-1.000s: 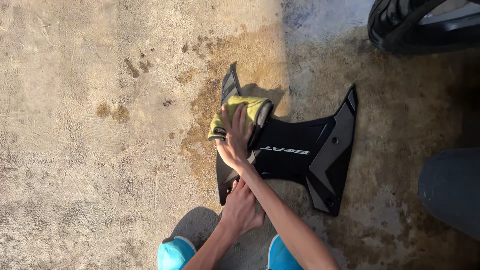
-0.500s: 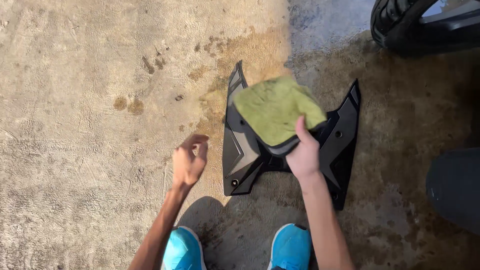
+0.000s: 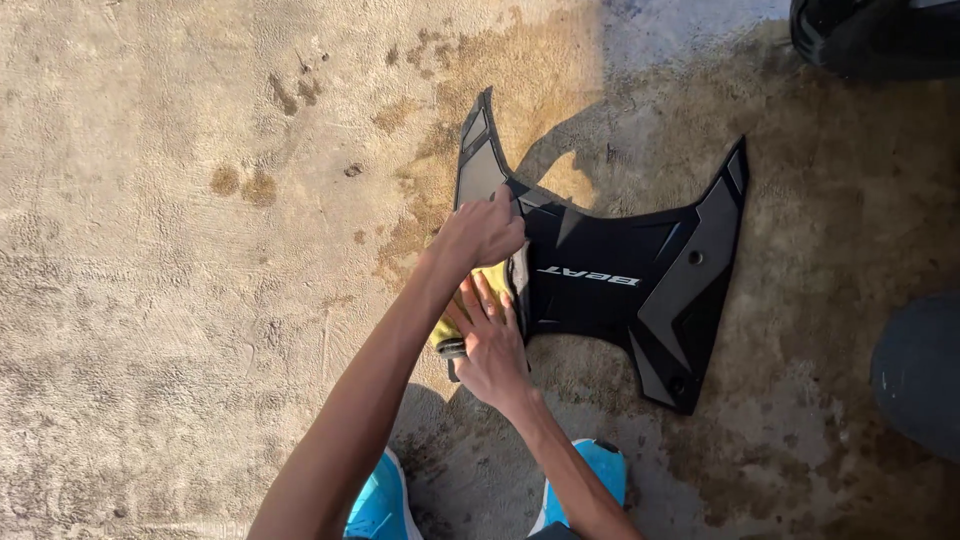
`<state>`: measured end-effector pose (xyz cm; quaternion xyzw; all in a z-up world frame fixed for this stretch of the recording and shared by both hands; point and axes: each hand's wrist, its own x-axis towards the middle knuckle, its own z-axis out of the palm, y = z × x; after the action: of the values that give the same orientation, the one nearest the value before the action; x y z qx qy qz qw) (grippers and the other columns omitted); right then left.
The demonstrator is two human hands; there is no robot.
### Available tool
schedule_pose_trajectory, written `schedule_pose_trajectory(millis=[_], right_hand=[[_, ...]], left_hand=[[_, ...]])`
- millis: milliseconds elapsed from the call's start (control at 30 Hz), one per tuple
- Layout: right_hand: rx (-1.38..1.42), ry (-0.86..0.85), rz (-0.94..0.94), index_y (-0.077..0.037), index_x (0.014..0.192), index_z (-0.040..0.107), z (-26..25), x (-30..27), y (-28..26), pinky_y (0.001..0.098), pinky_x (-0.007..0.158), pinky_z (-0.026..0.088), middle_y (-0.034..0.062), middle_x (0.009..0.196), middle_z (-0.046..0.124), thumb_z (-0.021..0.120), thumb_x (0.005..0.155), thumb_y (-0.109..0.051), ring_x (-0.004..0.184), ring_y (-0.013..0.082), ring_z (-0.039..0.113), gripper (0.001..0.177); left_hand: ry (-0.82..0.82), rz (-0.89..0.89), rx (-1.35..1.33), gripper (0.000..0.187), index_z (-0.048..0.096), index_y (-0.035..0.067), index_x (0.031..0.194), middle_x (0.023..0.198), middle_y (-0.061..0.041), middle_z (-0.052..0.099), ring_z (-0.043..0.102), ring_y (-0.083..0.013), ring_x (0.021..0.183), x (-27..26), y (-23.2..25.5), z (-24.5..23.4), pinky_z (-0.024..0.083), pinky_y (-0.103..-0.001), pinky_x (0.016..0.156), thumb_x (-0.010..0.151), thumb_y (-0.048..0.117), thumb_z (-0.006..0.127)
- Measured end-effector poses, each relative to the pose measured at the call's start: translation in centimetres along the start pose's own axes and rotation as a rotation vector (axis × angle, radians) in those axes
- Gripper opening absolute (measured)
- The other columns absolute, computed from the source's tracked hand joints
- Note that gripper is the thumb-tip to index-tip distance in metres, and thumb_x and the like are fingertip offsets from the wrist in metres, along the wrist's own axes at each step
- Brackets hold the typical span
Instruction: The person cleans a black motorcycle side panel with a cloth, wiping both the front and back surfaces thoroughly. They then attach the cleaned panel to the side of a motorcycle.
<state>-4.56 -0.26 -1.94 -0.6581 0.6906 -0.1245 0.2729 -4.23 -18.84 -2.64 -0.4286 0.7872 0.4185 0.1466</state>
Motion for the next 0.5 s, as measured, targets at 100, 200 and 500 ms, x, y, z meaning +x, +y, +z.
schedule_pose_trajectory(millis=[100, 200, 500], right_hand=[[0.061, -0.126, 0.001, -0.026, 0.151, 0.049, 0.6, -0.3, -0.9, 0.057, 0.124, 0.015, -0.0017, 0.168, 0.03, 0.06, 0.059, -0.004, 0.158, 0.0271, 0.015, 0.095], [0.162, -0.177, -0.086, -0.024, 0.155, 0.044, -0.1, -1.4, -2.1, 0.0551, 0.122, 0.018, -0.0027, 0.168, 0.029, 0.05, 0.058, 0.0, 0.158, 0.0249, 0.013, 0.099], [1.147, -0.566, 0.143, -0.002, 0.129, 0.065, -3.0, -8.4, -1.3, 0.0278, 0.09, 0.044, -0.002, 0.117, 0.071, 0.056, 0.091, -0.01, 0.096, 0.012, 0.056, 0.04]], left_hand=[[0.041, 0.001, -0.034, 0.057, 0.048, 0.002, 0.13, 0.101, -0.032, 0.068, 0.067, -0.0569, 0.104, 0.7, -0.1, 0.6, 0.051, -0.065, 0.089, 0.082, 0.032, 0.043], [-0.001, -0.001, 0.01, 0.055, 0.043, 0.008, 0.132, 0.103, -0.032, 0.067, 0.065, -0.0576, 0.106, 0.4, -0.8, 0.4, 0.05, -0.065, 0.092, 0.084, 0.034, 0.041], [0.186, 0.053, -0.026, 0.061, 0.044, -0.005, 0.138, 0.091, -0.031, 0.07, 0.068, -0.0455, 0.077, -3.3, 1.1, -1.2, 0.057, -0.059, 0.076, 0.079, 0.009, 0.042]])
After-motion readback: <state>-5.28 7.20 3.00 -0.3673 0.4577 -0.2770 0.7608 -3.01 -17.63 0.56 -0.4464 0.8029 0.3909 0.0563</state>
